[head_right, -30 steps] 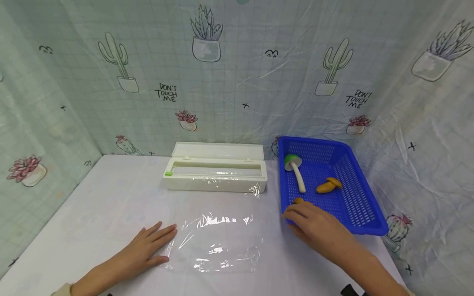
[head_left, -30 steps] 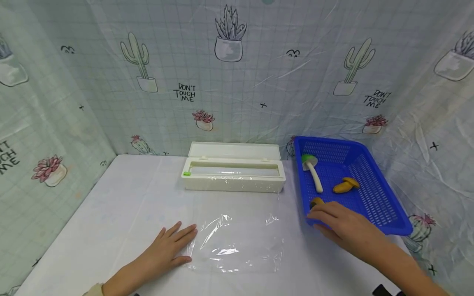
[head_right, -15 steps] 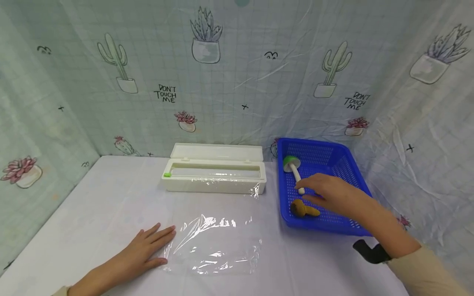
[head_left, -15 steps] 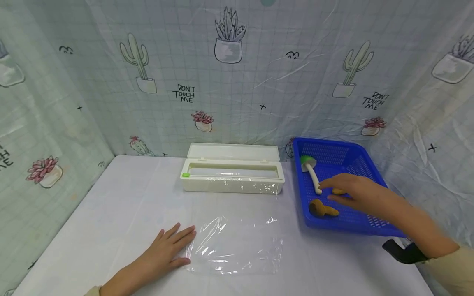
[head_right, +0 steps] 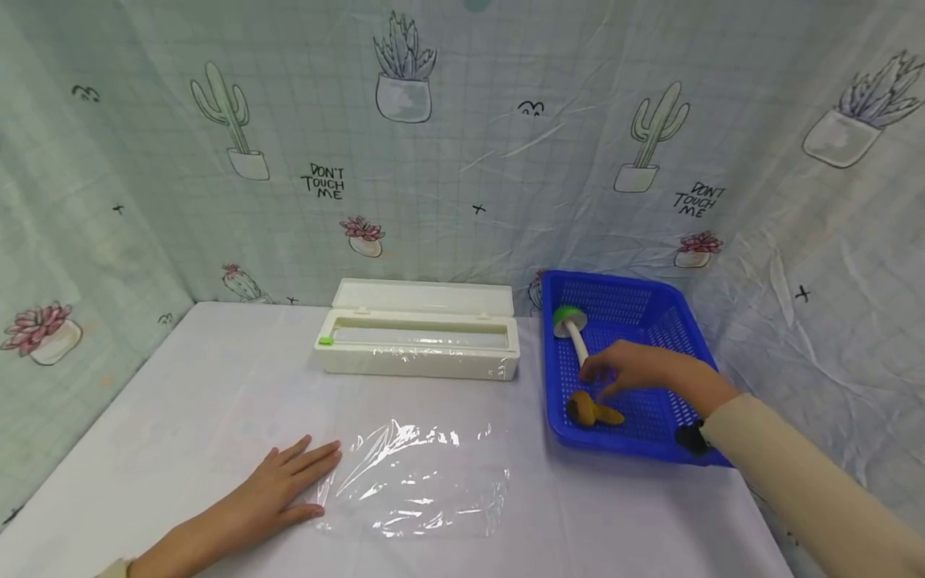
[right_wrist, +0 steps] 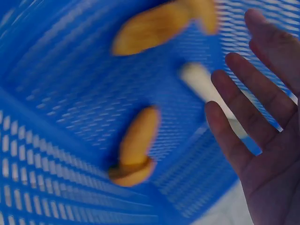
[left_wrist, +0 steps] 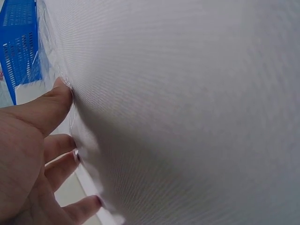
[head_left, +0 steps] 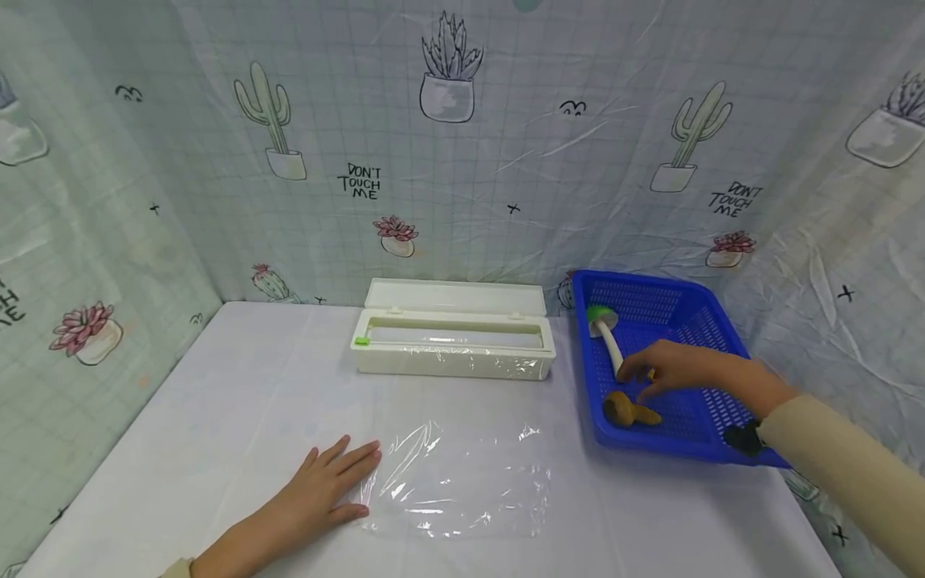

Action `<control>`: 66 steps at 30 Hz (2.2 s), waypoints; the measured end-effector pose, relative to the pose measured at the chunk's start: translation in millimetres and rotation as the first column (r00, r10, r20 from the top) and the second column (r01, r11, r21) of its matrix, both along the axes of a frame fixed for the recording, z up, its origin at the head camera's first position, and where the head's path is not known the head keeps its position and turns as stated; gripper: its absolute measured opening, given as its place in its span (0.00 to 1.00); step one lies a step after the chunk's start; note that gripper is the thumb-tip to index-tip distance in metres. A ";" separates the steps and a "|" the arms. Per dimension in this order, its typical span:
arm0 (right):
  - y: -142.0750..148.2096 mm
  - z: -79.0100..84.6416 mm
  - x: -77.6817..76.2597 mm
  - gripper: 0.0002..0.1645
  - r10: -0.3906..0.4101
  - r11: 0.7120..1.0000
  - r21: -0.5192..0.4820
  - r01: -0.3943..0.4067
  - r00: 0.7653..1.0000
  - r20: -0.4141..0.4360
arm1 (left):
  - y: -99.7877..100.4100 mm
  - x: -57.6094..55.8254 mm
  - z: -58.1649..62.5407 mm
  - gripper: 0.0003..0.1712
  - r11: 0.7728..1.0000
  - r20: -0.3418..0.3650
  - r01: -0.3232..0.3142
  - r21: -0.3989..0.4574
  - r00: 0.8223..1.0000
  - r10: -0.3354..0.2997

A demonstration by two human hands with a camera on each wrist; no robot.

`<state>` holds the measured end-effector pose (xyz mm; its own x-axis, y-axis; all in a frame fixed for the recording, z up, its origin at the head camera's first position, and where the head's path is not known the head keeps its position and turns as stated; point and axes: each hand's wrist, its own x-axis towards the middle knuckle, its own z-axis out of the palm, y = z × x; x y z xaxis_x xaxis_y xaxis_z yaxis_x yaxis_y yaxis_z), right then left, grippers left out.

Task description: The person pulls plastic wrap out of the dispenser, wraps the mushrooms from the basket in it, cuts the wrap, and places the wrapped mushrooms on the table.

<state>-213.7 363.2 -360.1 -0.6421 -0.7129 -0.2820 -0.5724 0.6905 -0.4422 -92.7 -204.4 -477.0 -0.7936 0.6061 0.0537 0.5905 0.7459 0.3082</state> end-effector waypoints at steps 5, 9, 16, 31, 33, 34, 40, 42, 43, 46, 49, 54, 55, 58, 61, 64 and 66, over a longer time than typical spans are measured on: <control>0.7 -22.1 -10.6 0.22 -0.084 0.996 0.053 0.076 0.983 0.166 | -1.0 1.4 -2.7 0.42 1.000 -0.023 0.003 0.010 1.000 -0.002; -6.1 -29.3 -12.3 0.19 -0.155 0.980 0.151 0.128 0.970 0.186 | -1.7 2.3 -3.7 0.42 1.000 -0.032 0.001 0.012 0.999 -0.001; -21.5 -30.7 -14.2 0.22 -0.193 0.953 0.269 0.142 0.965 0.177 | -1.7 1.7 -3.2 0.43 1.000 -0.018 -0.004 0.004 1.000 0.004; -7.9 -18.9 -27.4 0.14 -0.203 0.978 0.080 0.192 0.966 0.158 | -2.1 3.3 -2.2 0.42 1.000 -0.041 0.004 0.000 0.999 -0.004; -5.9 -14.6 -27.5 0.17 -0.204 0.978 0.058 0.198 0.970 0.130 | -2.2 2.8 -2.5 0.42 1.000 -0.047 0.011 -0.006 0.999 -0.011; -5.0 -12.5 -27.3 0.19 -0.207 0.978 0.048 0.202 0.972 0.109 | -2.2 2.5 -2.5 0.42 1.000 -0.047 0.011 -0.009 0.999 -0.012; -4.5 -3.1 -26.7 0.28 -0.233 0.972 -0.010 0.235 0.969 0.076 | -2.0 2.1 -1.5 0.42 1.000 -0.047 0.013 -0.001 0.999 -0.013; -6.1 0.5 -27.0 0.28 -0.225 0.972 -0.054 0.230 0.970 0.093 | -2.0 1.8 -1.8 0.41 1.000 -0.051 0.018 -0.003 0.999 -0.018; -6.8 2.1 -27.2 0.28 -0.220 0.970 -0.078 0.228 0.970 0.103 | -2.2 1.7 -2.1 0.41 1.000 -0.052 0.019 -0.003 0.998 -0.019; -8.1 7.9 -27.6 0.28 -0.195 0.972 -0.120 0.202 0.978 0.069 | -2.2 0.9 -3.7 0.42 1.000 -0.052 0.019 -0.006 0.998 -0.019; -10.0 13.3 -26.7 0.31 -0.191 0.973 -0.129 0.189 0.982 0.001 | -2.3 0.4 -5.2 0.42 1.000 -0.049 0.015 -0.004 0.999 -0.015; -19.2 24.2 -21.4 0.32 -0.166 0.977 -0.156 0.147 0.979 -0.120 | -3.0 0.2 -4.2 0.42 1.000 -0.030 0.012 -0.007 0.999 -0.013; -21.0 26.4 -19.8 0.32 -0.161 0.976 -0.166 0.138 0.978 -0.135 | -2.9 0.1 -3.5 0.42 1.000 -0.027 0.012 -0.008 1.000 -0.012; -25.9 32.7 -14.4 0.32 -0.171 0.970 -0.197 0.140 0.973 -0.154 | -2.6 0.5 -1.6 0.41 1.000 -0.022 0.011 -0.003 1.000 -0.011; -30.6 38.1 -8.4 0.30 -0.186 0.960 -0.240 0.147 0.972 -0.146 | -1.9 1.5 -1.2 0.41 1.000 -0.023 0.010 0.001 1.000 -0.010; -35.6 42.2 -2.9 0.28 -0.163 0.951 -0.286 0.114 0.975 -0.153 | -1.5 2.3 -1.2 0.42 1.000 -0.020 0.010 0.001 1.000 -0.010; -38.7 44.4 -0.1 0.28 -0.133 0.947 -0.311 0.077 0.978 -0.163 | -1.3 2.5 -0.7 0.42 1.000 -0.010 0.007 0.001 1.000 -0.007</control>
